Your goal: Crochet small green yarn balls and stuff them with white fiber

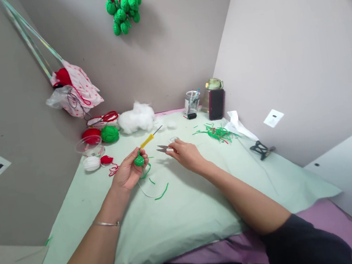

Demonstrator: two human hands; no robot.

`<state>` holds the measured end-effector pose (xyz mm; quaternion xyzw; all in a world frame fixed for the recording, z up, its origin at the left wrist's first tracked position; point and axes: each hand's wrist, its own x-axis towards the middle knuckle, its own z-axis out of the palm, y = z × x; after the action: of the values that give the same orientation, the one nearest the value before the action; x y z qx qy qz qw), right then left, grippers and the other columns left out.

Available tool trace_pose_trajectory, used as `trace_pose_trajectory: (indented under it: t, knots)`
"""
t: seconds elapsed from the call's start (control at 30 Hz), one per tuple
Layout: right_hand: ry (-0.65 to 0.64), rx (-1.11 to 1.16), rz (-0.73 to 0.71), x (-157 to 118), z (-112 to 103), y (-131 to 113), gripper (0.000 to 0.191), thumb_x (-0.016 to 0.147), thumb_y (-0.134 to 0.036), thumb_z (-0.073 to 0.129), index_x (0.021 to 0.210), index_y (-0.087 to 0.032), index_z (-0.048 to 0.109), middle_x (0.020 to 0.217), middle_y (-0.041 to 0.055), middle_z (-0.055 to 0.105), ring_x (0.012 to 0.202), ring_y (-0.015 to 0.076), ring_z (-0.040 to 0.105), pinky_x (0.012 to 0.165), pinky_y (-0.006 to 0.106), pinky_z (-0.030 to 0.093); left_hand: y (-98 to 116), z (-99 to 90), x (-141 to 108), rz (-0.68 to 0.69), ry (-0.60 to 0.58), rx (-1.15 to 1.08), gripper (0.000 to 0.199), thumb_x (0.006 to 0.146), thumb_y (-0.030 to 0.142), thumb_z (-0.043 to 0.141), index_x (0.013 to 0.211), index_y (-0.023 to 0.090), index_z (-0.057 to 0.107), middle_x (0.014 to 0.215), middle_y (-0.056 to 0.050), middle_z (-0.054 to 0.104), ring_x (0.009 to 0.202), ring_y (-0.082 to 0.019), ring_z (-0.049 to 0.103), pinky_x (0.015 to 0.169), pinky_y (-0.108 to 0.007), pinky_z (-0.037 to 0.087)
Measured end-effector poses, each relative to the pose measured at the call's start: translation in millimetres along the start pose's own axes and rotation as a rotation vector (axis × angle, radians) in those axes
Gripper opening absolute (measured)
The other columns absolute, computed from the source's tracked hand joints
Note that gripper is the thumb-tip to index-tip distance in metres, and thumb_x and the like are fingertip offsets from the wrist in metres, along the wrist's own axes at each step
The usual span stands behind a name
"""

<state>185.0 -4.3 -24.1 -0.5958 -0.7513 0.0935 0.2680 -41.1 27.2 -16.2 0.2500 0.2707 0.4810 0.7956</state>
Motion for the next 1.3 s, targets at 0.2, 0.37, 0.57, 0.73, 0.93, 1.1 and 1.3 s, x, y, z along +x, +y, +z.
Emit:
trace_pose_trajectory:
  t: [0.2,0.37,0.57,0.73,0.93,1.1,1.3]
  knots:
    - [-0.024,0.396,-0.164,-6,2,-10,0.059,0.094,-0.042,0.067,0.147,-0.023,0.047,0.124,0.0107,0.065,0.104,0.0190,0.066,0.088,0.031,0.054,-17,3.2,-1,0.003,-0.045,0.153,0.007,0.082,0.012,0.078,0.078,0.010,0.073,0.074,-0.004,0.072,0.069,-0.012,0.069,0.067,-0.021,0.057]
    - [0.187,0.392,-0.396,-10,14,-19,0.026,0.103,-0.034,0.053,0.116,-0.022,0.072,0.094,0.0067,0.071,0.085,0.0164,0.066,0.077,0.029,0.053,-31,4.3,-1,-0.014,-0.086,0.280,0.025,0.068,0.026,0.091,0.080,0.009,0.076,0.072,-0.003,0.069,0.067,-0.011,0.063,0.064,-0.021,0.053]
    - [0.382,0.202,-0.323,-2,8,-1,0.025,0.101,-0.032,0.053,0.110,-0.023,0.075,0.096,0.0092,0.071,0.090,0.0199,0.065,0.083,0.032,0.052,-30,5.4,-2,-0.023,-0.103,0.427,0.036,0.060,0.039,0.095,0.071,0.013,0.073,0.093,-0.008,0.074,0.083,-0.015,0.066,0.072,-0.023,0.053]
    - [0.580,0.250,-0.066,11,-23,35,0.030,0.100,-0.036,0.048,0.103,-0.020,0.073,0.110,0.0146,0.069,0.110,0.0285,0.058,0.103,0.047,0.043,-32,5.2,-2,0.020,-0.097,0.597,0.039,0.063,0.047,0.091,0.072,0.015,0.073,0.089,-0.010,0.074,0.083,-0.018,0.065,0.072,-0.028,0.050]
    - [0.372,0.523,0.095,12,-30,38,0.044,0.101,-0.043,0.034,0.114,-0.016,0.066,0.103,0.0122,0.070,0.069,0.0170,0.060,0.070,0.035,0.050,-40,3.5,-3,0.202,-0.074,0.811,0.025,0.072,0.040,0.083,0.076,0.017,0.073,0.072,-0.002,0.067,0.069,-0.015,0.057,0.070,-0.028,0.043]
    - [-0.147,0.726,0.065,-1,0,-6,0.040,0.093,-0.049,0.055,0.095,-0.013,0.072,0.065,0.0007,0.064,0.048,0.0090,0.043,0.049,0.025,0.037,-40,3.6,-5,0.412,-0.029,0.950,0.014,0.078,0.033,0.075,0.082,0.020,0.076,0.089,-0.003,0.065,0.083,-0.018,0.058,0.081,-0.031,0.043]
    - [-0.281,0.860,0.121,-2,5,-16,0.023,0.086,-0.036,0.061,0.079,-0.015,0.067,0.050,-0.0087,0.040,0.049,0.0078,0.031,0.051,0.024,0.024,-36,4.4,-5,0.464,-0.031,1.018,0.008,0.078,0.026,0.069,0.080,0.020,0.072,0.086,-0.001,0.063,0.083,-0.018,0.058,0.081,-0.031,0.042]
